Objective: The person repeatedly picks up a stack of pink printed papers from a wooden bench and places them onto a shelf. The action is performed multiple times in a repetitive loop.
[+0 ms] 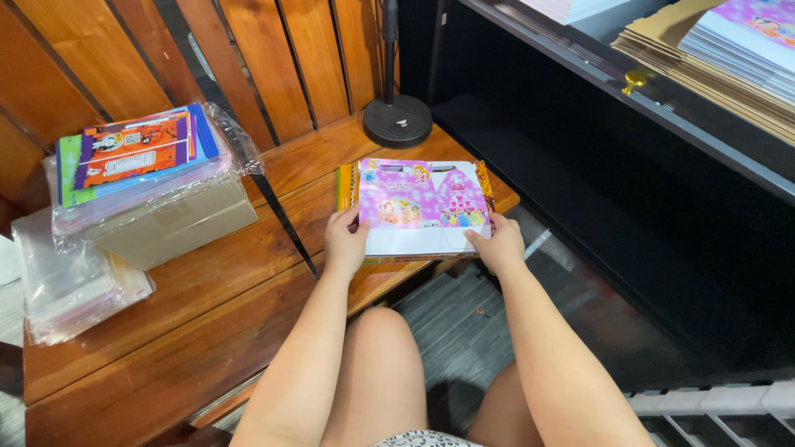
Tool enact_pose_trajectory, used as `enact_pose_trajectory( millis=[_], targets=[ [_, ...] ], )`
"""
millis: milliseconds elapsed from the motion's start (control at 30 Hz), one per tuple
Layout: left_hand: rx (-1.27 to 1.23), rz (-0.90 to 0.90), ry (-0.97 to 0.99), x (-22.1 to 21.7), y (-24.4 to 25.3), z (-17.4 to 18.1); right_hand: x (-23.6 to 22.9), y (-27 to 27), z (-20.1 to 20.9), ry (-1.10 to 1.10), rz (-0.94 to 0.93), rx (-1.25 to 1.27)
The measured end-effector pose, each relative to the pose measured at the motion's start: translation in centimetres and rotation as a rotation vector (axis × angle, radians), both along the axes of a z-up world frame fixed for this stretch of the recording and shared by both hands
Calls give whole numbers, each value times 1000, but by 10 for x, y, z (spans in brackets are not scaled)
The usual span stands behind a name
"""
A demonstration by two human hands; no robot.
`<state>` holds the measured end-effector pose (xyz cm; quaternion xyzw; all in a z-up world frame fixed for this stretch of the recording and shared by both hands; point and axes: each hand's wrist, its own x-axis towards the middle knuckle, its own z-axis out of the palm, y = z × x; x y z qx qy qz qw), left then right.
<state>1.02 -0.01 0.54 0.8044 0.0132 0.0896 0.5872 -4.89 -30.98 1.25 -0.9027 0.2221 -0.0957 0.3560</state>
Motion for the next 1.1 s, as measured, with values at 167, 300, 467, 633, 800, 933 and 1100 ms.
enact_pose_trajectory(
  millis=[167, 300, 467, 633, 800, 933, 1100],
  targets=[
    [-158, -14, 44, -11, -2, 16, 1, 0, -2, -10, 5, 6],
    [-223, -27, 86, -12, 0, 20, -3, 3, 4, -15, 4, 20],
    [-210, -48, 108, -9, 4, 14, -4, 4, 7, 2, 5, 21],
    [-163, -69, 117, -18, 4, 26, -3, 3, 3, -12, 6, 27],
    [-108, -75, 139, -23, 5, 34, -4, 3, 3, -24, 5, 35],
    [-135, -74, 133, -21, 5, 31, -1, 1, -2, -19, 3, 26],
    [-107, -62, 124, -19, 6, 29, -4, 3, 3, 5, -5, 29]
  ],
)
